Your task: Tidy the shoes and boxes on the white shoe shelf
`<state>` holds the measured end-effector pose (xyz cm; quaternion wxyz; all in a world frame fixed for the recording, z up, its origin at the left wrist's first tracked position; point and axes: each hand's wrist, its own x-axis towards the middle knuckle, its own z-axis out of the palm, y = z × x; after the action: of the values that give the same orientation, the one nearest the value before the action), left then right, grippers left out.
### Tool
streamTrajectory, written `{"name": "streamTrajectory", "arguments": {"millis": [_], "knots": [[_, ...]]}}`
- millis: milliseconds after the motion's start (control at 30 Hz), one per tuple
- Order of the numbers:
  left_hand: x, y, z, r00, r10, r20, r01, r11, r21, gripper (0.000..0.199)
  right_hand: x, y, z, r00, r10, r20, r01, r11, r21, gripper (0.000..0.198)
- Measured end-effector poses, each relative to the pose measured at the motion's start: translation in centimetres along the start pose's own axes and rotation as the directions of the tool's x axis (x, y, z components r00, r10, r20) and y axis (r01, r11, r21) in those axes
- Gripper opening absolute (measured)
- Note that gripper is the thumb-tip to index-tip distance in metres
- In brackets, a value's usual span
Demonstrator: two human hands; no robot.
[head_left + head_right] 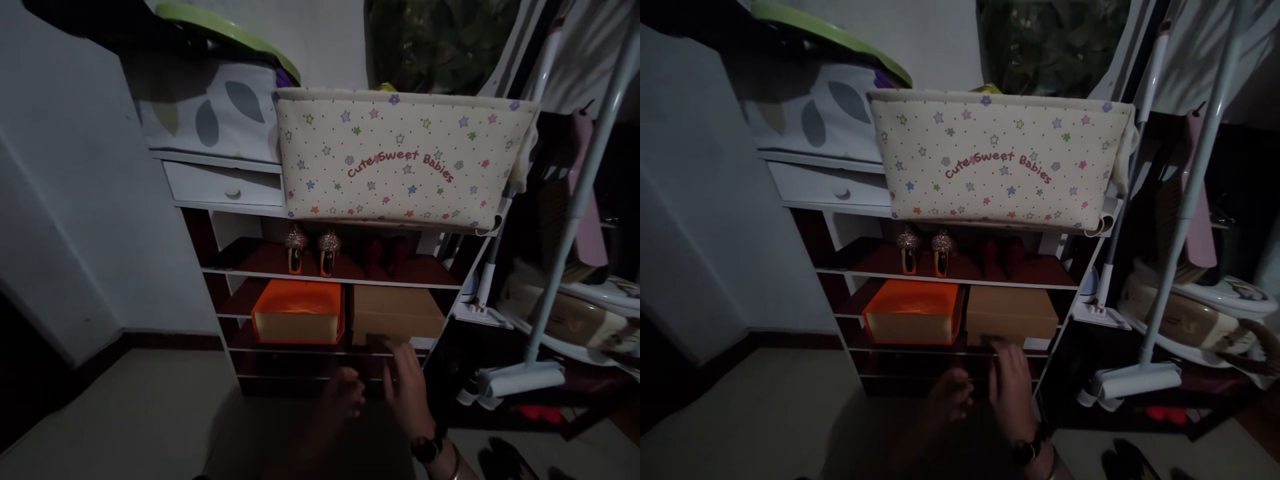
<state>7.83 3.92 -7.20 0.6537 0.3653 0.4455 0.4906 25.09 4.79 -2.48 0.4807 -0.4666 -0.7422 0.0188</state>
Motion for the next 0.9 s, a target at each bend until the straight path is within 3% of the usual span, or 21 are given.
{"name": "streamTrajectory", "arguments": {"millis": [100, 200, 300, 467, 533, 633, 733, 900], "knots": [[1.3, 0.9, 0.5, 0.992, 0.081, -0.096, -0.098, 0.978, -0.185, 0.072, 2.0, 0.6, -1.0, 0.988, -0.148, 0.053, 0.156, 0.961, -0.227, 0.059], [2.6, 1.7, 1.2, 0.989, 0.127, -0.076, -0.144, 0.948, -0.282, 0.061, 2.8, 1.0, -1.0, 0.985, -0.12, 0.126, 0.16, 0.909, -0.385, 0.075], [3.4, 1.9, 2.4, 0.993, 0.119, -0.004, -0.113, 0.934, -0.339, 0.055, 2.7, 1.8, -1.3, 0.991, -0.073, 0.11, 0.117, 0.874, -0.472, 0.078], [2.8, 1.0, 4.1, 0.968, 0.068, 0.243, 0.027, 0.93, -0.367, 0.065, 2.6, 4.0, -2.9, 0.997, -0.04, 0.071, 0.074, 0.812, -0.579, 0.085], [2.4, 0.9, 4.2, 0.962, 0.043, 0.269, 0.057, 0.934, -0.354, 0.067, 2.4, 4.9, -3.2, 0.989, -0.085, 0.12, 0.142, 0.767, -0.626, 0.085], [2.3, 1.5, 3.8, 0.977, -0.032, 0.212, 0.106, 0.932, -0.348, 0.066, 1.8, 6.3, -2.8, 0.97, -0.177, 0.168, 0.244, 0.707, -0.663, 0.076], [2.8, 2.6, 3.0, 0.965, -0.1, 0.243, 0.192, 0.898, -0.395, 0.065, 1.4, 7.8, -2.2, 0.954, -0.242, 0.179, 0.299, 0.693, -0.656, 0.066], [3.4, 3.6, 2.1, 0.953, -0.107, 0.285, 0.242, 0.835, -0.494, 0.065, 2.3, 8.9, -1.8, 0.907, -0.393, 0.151, 0.393, 0.661, -0.64, 0.055]]}}
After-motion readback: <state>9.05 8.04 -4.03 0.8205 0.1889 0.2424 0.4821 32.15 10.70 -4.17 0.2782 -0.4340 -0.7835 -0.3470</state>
